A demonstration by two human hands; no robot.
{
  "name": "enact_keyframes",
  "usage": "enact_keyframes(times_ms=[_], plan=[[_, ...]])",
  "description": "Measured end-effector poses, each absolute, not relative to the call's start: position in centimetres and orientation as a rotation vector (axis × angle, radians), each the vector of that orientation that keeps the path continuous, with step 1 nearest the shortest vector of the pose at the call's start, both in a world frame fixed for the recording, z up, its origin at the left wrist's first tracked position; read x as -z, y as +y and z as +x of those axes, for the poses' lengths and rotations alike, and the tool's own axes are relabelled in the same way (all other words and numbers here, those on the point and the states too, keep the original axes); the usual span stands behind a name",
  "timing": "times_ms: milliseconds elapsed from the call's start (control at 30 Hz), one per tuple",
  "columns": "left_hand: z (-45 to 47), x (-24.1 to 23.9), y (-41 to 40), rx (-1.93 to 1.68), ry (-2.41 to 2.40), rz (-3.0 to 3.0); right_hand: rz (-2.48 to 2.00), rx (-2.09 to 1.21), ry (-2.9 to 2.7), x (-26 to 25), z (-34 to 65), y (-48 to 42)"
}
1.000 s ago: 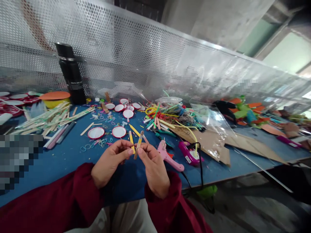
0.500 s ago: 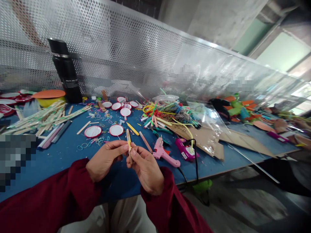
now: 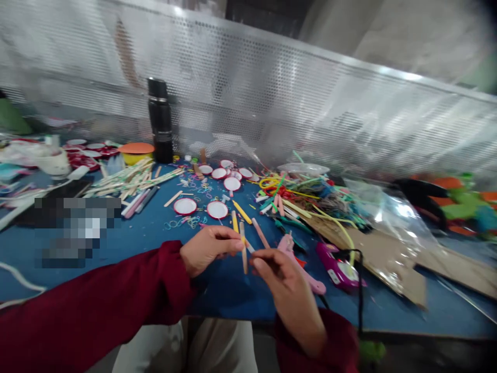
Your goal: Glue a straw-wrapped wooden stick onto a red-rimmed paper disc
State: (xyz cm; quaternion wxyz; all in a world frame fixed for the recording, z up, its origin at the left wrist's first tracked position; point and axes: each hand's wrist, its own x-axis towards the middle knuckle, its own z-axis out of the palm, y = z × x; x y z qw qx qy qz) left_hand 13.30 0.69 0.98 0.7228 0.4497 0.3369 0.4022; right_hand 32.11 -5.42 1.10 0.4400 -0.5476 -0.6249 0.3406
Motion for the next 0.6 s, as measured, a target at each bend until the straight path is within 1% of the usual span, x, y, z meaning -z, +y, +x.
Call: enact_keyframes(times_ms=[67, 133, 200, 233, 333, 433, 600], plan=[[13.3, -1.2, 0.9, -0.909, 0.745, 1.001, -1.521, -0.401, -1.701, -1.2, 34.2, -5.6], [13.4, -1.4, 1.0, -0.936, 0.748, 1.002, -1.582, -0.053, -1.817, -1.1, 36.0, -6.0], [13.4, -1.5, 1.1, -0.964, 0.745, 1.011, -1.596, 0.158, -1.811, -0.7, 36.9, -6.6], [13.3, -1.5, 1.1, -0.977, 0.74, 1.015, -1.587, 0.186, -1.8, -0.4, 37.0, -6.9], [13.4, -1.5, 1.1, -1.004, 0.704, 1.005, -1.518, 0.061, -1.817, 0.5, 35.6, -7.8], [13.5, -1.4, 1.1, -1.024, 0.673, 0.989, -1.452, -0.233, -1.795, 0.9, 33.0, -7.8], [13.6, -1.8, 0.8, -1.055, 0.629, 0.958, -1.387, -0.727, -1.49, 0.5, 29.7, -6.6]])
